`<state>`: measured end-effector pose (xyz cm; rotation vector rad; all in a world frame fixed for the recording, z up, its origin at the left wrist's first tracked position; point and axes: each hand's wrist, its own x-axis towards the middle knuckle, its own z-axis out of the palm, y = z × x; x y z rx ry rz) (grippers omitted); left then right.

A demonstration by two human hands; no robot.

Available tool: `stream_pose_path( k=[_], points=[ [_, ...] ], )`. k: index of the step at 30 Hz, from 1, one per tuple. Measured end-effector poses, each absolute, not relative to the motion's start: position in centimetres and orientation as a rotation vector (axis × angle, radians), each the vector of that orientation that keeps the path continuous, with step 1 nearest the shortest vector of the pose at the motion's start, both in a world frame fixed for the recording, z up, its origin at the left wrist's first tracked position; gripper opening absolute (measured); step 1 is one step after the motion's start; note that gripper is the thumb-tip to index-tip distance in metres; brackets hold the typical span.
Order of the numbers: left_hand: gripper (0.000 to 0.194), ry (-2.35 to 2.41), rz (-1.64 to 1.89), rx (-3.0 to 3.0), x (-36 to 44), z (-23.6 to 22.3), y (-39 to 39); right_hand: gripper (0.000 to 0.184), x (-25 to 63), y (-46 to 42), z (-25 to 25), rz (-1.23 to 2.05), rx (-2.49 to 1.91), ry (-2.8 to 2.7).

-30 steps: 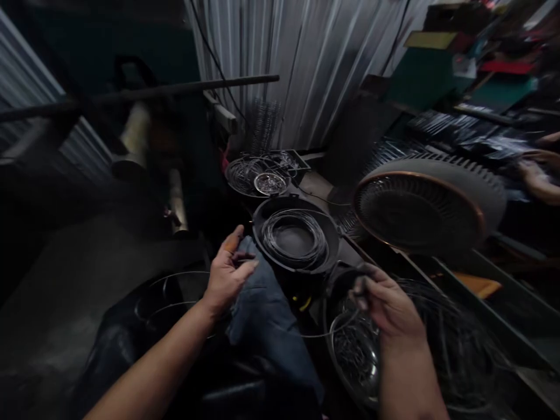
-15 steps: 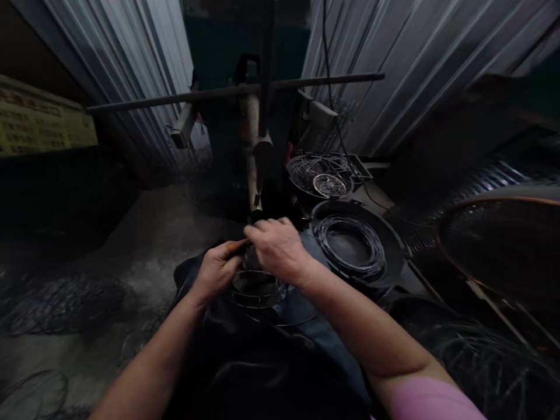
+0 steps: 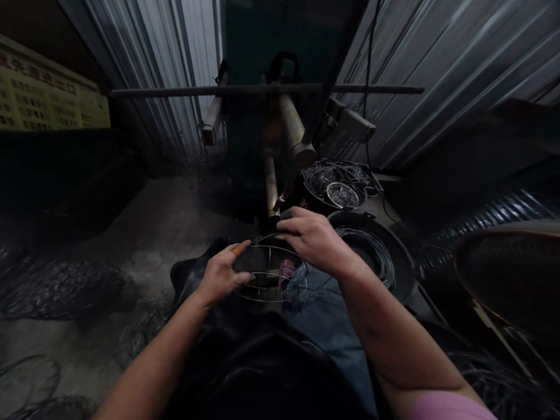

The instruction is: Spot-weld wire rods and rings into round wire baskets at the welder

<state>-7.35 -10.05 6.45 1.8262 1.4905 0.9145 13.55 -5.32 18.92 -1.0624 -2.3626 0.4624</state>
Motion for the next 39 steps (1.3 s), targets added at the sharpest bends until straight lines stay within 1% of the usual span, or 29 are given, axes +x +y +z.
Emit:
stream_pose_path(
  k=[3, 6, 9, 14, 21, 28, 35, 39],
  points=[
    [0.068, 1.556, 1.027, 1.941, -7.6, 8.2, -8.9, 0.008, 14.7, -4.8, 18.2, 0.583, -0.986, -2.187],
    [0.069, 1.587, 1.13, 2.02, -7.4, 9.1, -7.9, 0.007, 15.7, -4.0, 15.3, 0.695, -1.046, -1.915],
    [0.062, 1.543, 1.2, 2.078, -6.7, 9.0, -7.0, 0.007, 16.2, -3.3, 12.4, 0.789, -1.071, -1.686],
    [0.055, 1.479, 1.259, 2.206, -5.6, 7.7, -5.5, 0.01, 16.5, -2.3, 10.0, 0.684, -1.094, -1.52],
    [0.04, 1.498, 1.328, 2.391, -5.4, 6.5, -3.6, 0.008, 17.1, -1.1, 8.3, 0.583, -1.068, -1.429],
    [0.036, 1.488, 1.379, 2.47, -5.8, 6.1, -1.5, 0.012, 16.7, 0.6, 8.1, 0.47, -1.06, -1.434],
    [0.037, 1.426, 1.435, 2.409, -6.0, 5.8, 0.4, 0.014, 16.4, 2.5, 7.8, 0.391, -1.06, -1.476],
    [0.036, 1.432, 1.41, 2.348, -6.1, 5.7, 1.2, 0.017, 16.4, 3.2, 7.4, 0.377, -1.099, -1.473]
  ],
)
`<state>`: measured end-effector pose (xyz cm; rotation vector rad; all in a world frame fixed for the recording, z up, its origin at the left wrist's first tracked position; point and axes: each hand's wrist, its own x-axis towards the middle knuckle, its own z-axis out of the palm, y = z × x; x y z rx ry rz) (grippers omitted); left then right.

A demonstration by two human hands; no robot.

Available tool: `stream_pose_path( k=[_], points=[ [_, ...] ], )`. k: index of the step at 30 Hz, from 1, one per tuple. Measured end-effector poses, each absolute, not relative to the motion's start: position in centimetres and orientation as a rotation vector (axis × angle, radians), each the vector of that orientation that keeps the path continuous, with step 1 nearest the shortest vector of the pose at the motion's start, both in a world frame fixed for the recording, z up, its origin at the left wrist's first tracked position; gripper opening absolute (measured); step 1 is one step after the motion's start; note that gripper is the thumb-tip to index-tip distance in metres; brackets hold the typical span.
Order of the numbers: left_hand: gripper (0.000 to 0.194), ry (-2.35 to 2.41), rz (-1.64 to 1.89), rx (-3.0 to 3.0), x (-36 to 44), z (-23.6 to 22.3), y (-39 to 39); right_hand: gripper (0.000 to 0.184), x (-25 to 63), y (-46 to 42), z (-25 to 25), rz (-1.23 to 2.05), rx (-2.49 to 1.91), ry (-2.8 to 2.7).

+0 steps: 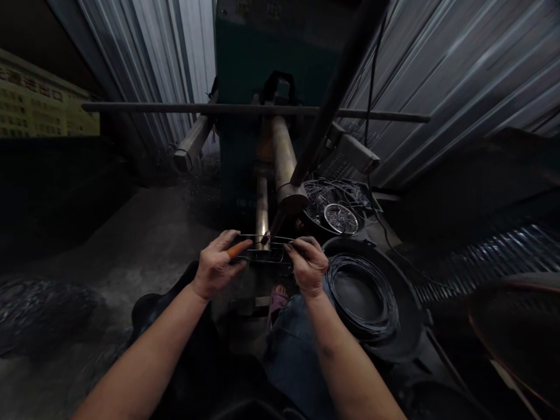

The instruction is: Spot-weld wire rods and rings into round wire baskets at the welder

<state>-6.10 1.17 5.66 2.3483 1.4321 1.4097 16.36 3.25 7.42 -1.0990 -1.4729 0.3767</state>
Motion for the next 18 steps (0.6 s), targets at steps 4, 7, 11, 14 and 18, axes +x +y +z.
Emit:
stream_pose_path(
  k=[4, 7, 11, 14, 18],
  points=[
    [0.036, 1.434, 1.399, 2.342, -6.19, 5.44, 1.67, 0.016, 16.22, 3.74, 7.1, 0.389, -1.078, -1.452],
    [0.036, 1.426, 1.412, 2.37, -6.24, 5.48, 1.94, 0.013, 16.04, 3.93, 7.25, 0.392, -1.05, -1.432],
    [0.037, 1.466, 1.356, 2.335, -6.24, 5.72, 2.02, 0.011, 15.89, 4.03, 7.63, 0.408, -1.014, -1.41],
    [0.038, 1.502, 1.32, 2.294, -6.21, 5.84, 1.88, 0.013, 15.84, 4.05, 7.82, 0.427, -1.039, -1.394],
    [0.036, 1.466, 1.338, 2.264, -6.19, 5.93, 1.95, 0.014, 15.5, 3.94, 7.96, 0.429, -1.078, -1.384]
  ],
)
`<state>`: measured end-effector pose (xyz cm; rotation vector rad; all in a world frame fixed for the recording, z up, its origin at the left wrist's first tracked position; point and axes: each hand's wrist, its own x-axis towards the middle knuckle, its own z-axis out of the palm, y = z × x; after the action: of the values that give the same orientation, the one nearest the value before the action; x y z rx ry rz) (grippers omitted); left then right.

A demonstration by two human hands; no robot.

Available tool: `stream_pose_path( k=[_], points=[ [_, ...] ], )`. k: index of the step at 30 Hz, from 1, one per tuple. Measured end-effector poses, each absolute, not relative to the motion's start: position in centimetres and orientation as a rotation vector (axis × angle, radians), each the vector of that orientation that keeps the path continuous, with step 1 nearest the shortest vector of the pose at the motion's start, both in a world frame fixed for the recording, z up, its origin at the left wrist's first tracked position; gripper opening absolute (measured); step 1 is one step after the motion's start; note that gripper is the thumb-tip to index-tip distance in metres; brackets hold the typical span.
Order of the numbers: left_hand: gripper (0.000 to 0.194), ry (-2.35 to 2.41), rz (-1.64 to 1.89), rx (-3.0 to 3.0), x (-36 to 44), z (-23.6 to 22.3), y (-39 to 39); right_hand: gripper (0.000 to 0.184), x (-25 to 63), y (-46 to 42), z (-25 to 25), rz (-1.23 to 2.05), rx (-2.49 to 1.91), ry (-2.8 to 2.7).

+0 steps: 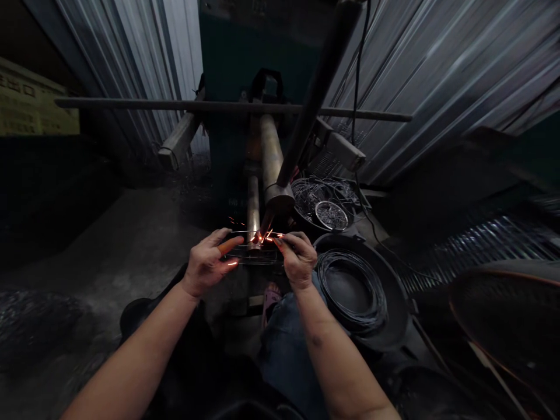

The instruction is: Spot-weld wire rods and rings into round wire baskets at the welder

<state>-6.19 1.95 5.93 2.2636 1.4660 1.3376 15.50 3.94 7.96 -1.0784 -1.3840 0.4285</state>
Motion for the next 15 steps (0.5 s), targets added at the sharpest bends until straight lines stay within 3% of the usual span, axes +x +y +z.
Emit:
stream_pose_path(
  k=[8, 11, 15],
  points=[
    [0.053, 1.654, 1.484, 2.107, -5.2, 6.5, -1.0, 0.018, 18.4, 4.0, 7.2, 0.584, -1.033, -1.316],
    [0.048, 1.805, 1.605, 2.037, -3.3, 5.3, -3.5, 0.027, 21.6, 4.7, 5.5, 0.889, -1.023, -1.333],
    [0.046, 1.726, 1.519, 2.201, 0.0, 2.2, -3.5, 0.024, 23.1, 6.1, 3.1, 1.149, -1.055, -1.254]
  ],
)
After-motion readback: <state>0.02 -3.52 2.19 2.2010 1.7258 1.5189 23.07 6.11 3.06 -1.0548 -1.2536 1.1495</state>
